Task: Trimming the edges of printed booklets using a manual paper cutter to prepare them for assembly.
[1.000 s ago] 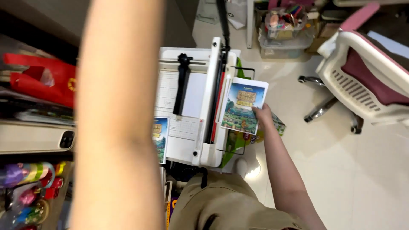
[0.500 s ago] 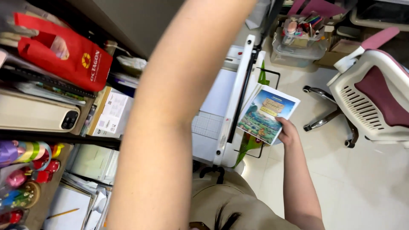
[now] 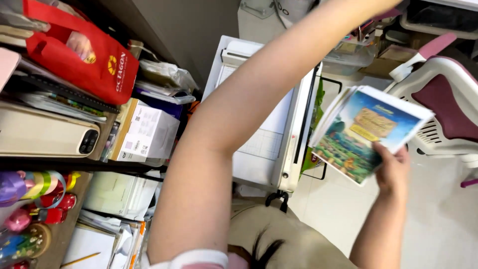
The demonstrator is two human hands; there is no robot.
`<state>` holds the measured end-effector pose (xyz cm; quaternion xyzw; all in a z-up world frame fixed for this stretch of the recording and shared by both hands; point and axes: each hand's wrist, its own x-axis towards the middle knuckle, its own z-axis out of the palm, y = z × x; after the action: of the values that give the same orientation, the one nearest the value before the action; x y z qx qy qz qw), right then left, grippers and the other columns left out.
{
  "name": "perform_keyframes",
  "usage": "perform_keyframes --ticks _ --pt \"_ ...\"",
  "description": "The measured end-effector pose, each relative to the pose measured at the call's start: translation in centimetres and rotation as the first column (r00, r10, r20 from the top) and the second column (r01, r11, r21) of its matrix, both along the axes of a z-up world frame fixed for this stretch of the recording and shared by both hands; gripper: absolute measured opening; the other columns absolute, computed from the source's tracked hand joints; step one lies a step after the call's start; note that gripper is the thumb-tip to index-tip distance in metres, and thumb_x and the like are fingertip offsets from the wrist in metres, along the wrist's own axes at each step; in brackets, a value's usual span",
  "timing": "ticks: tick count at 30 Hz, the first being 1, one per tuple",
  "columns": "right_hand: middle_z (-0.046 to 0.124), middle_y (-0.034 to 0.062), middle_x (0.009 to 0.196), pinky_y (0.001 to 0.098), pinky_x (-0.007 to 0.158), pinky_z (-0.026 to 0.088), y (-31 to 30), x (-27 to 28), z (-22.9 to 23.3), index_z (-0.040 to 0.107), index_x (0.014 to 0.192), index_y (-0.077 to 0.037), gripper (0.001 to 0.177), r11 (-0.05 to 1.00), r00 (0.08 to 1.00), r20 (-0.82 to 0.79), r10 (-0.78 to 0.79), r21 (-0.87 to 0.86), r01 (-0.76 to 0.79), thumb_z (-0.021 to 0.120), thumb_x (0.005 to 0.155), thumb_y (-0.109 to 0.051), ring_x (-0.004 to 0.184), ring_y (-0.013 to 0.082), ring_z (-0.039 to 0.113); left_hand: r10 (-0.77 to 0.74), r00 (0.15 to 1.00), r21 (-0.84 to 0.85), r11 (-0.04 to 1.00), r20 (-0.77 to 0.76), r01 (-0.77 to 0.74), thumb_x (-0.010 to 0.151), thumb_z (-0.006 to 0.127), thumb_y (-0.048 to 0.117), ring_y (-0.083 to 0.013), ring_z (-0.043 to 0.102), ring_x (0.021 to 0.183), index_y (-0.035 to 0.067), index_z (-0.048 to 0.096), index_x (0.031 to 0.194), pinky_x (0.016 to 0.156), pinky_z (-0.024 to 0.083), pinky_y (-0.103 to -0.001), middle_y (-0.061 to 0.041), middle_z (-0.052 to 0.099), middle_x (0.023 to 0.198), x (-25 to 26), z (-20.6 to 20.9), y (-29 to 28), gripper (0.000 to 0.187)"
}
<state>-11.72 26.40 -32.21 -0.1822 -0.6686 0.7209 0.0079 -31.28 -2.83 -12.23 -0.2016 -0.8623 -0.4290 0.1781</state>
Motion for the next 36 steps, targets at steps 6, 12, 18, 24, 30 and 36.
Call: perform_keyframes --ticks 6,12,18,24,30,36 --pt "0.066 0.0029 0.134 0.0334 0.11 0.056 -3.2 6.1 6.4 0.057 0.135 -0.013 0.047 0.997 0.987 -0.137 0.078 -0.009 -0.081 0.064 0.089 -0.005 0.121 0.0172 0.065 -0.131 0.67 0.114 0.991 0.731 0.07 0.072 0.049 0.072 -0.0226 0.064 0.116 0.014 0.032 0.156 0.086 0.059 -0.032 -0.014 0.056 0.139 19.6 -0.4 -10.5 0.104" --pt "0.068 0.002 0.091 0.0315 0.078 0.059 -19.4 8.7 7.5 0.064 0.108 -0.01 0.032 0.98 0.989 0.026 0.147 -0.142 -0.142 0.079 0.081 0.001 0.083 0.0159 0.073 -0.339 0.74 0.599 0.793 0.582 -0.108 0.095 0.077 0.035 -0.0289 0.063 0.121 0.006 0.046 0.152 0.1 0.054 -0.043 -0.016 0.065 0.129 32.2 -16.4 -14.7 0.071" --pt "0.068 0.0076 0.105 0.0405 0.095 0.054 -28.4 8.4 4.4 0.065 0.116 -0.004 0.041 0.88 0.883 0.041 0.467 0.078 -0.469 0.085 0.081 -0.003 0.102 0.0175 0.062 0.069 0.747 0.436 0.774 0.661 -0.458 0.094 0.078 0.032 -0.0244 0.07 0.106 0.005 0.06 0.135 0.082 0.058 -0.04 -0.015 0.072 0.11 35.7 -20.6 -21.2 0.053" --pt "0.071 0.0198 0.115 0.0488 0.096 0.055 -33.7 7.1 -0.8 0.068 0.122 0.004 0.046 0.849 0.848 -0.067 0.526 0.107 -0.518 0.085 0.08 0.0 0.112 0.0274 0.062 0.007 0.815 0.565 0.717 0.58 -0.408 0.102 0.066 0.013 -0.0344 0.058 0.128 -0.005 0.053 0.139 0.109 0.044 -0.055 -0.022 0.063 0.128 35.2 -20.6 -25.1 0.043" --pt "0.077 0.0044 0.104 0.0379 0.102 0.052 -36.1 8.0 -3.5 0.076 0.112 -0.009 0.031 0.88 0.879 -0.04 0.475 0.047 -0.473 0.085 0.083 -0.002 0.105 0.0106 0.066 0.337 0.87 0.525 0.698 0.361 -0.488 0.098 0.075 0.018 -0.025 0.069 0.107 0.0 0.07 0.118 0.095 0.054 -0.046 -0.014 0.074 0.106 35.5 -24.9 -25.4 0.028" --pt "0.074 0.0163 0.113 0.0488 0.119 0.034 -37.5 7.8 -3.9 0.075 0.11 -0.001 0.035 0.824 0.808 -0.162 0.566 0.134 -0.551 0.086 0.076 0.003 0.128 0.0287 0.06 0.312 0.929 0.521 0.769 0.2 -0.37 0.086 0.086 0.008 -0.0248 0.067 0.109 0.007 0.072 0.12 0.102 0.048 -0.04 -0.008 0.072 0.107 35.0 -28.0 -27.5 0.036"
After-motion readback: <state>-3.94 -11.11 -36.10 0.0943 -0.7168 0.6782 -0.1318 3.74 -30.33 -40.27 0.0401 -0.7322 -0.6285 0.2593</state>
